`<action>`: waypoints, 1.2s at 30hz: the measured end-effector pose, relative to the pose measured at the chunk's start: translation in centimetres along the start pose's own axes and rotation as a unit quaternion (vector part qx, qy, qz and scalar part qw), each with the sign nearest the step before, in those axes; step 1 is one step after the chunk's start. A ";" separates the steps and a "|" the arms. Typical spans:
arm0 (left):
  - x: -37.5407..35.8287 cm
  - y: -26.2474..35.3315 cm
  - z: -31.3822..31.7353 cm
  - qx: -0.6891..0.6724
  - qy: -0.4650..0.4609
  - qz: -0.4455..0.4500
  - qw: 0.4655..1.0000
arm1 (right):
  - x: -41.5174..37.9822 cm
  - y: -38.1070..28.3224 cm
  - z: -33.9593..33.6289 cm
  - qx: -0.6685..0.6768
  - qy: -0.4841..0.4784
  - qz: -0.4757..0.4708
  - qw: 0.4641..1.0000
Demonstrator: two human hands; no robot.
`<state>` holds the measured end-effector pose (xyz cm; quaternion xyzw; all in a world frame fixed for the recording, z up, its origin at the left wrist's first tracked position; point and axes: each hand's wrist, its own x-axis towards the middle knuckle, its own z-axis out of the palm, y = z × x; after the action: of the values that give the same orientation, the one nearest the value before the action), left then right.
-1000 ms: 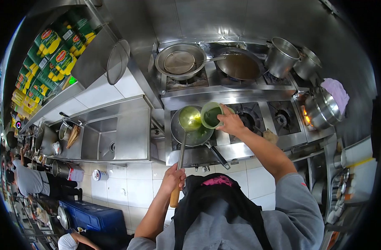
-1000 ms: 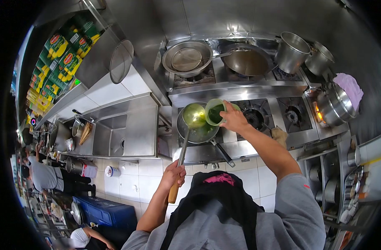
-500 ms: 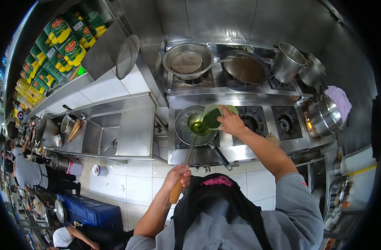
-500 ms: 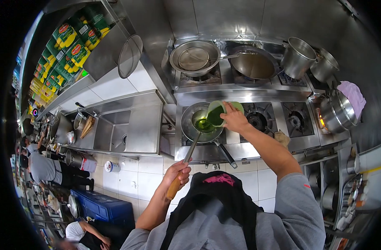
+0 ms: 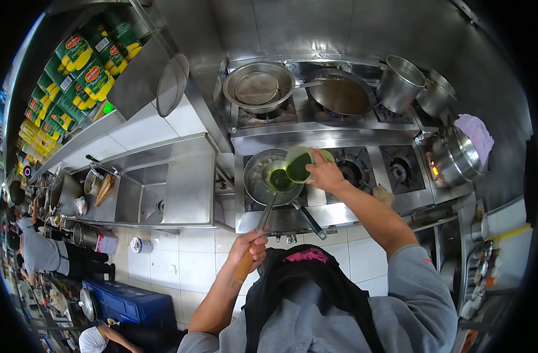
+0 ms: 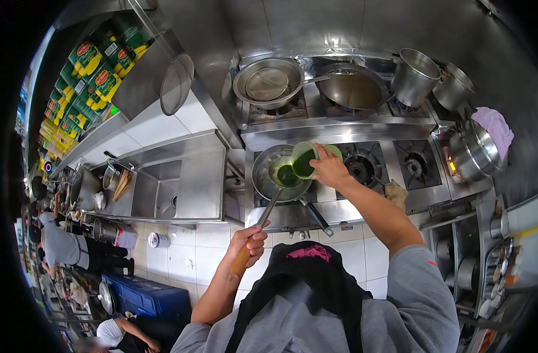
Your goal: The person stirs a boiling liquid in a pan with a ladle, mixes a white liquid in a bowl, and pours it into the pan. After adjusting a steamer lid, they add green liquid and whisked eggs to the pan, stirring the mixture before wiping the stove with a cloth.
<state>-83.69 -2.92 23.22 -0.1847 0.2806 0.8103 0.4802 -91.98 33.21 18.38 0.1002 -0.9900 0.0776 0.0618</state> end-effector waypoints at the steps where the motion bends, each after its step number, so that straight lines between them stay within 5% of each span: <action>1: 0.2 0.0 -0.2 0.001 0.000 -0.001 1.000 | -0.1 0.2 0.2 0.016 0.024 0.008 1.000; 6: 1.4 0.7 -1.4 -0.068 -0.011 -0.010 0.998 | -0.6 0.4 -1.1 0.156 0.013 0.144 0.977; 7: 1.6 0.9 -1.5 -0.065 -0.011 -0.011 0.998 | -1.0 0.9 -0.7 0.186 0.069 0.146 0.969; 11: 4.0 1.5 -3.1 0.154 0.077 0.031 0.985 | -3.3 1.9 -1.4 0.285 0.194 0.169 0.923; 13: 5.5 1.3 -3.9 0.425 0.175 0.095 0.883 | -4.8 2.1 -1.7 0.296 0.221 0.173 0.913; 15: 6.8 1.3 -4.8 0.483 0.187 0.106 0.849 | -6.6 1.9 -2.3 0.307 0.248 0.178 0.901; 17: 8.2 1.2 -5.9 0.659 0.231 0.153 0.699 | -8.5 1.6 -2.9 0.306 0.224 0.226 0.897; 18: 9.7 1.0 -7.8 0.661 0.229 0.152 0.698 | -9.5 1.8 -2.6 0.305 0.247 0.208 0.896; 20: 12.5 0.5 -11.4 0.793 0.255 0.265 0.485 | -11.6 2.5 -1.6 0.307 0.259 0.206 0.892; 24: 11.9 -0.3 -7.6 0.834 0.274 0.178 0.444 | -16.1 3.4 0.3 0.356 0.266 0.226 0.867; 26: 10.9 -0.6 -6.5 0.883 0.252 0.150 0.368 | -17.9 3.1 0.7 0.420 0.238 0.274 0.832; 36: 3.5 0.0 -11.3 0.918 0.240 0.123 0.290 | -22.4 2.7 2.0 0.415 0.300 0.289 0.809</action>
<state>-84.96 -7.68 12.52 0.2275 0.9634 -0.0078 0.1416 -71.01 39.72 12.92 -0.2025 -0.7793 0.5211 0.2831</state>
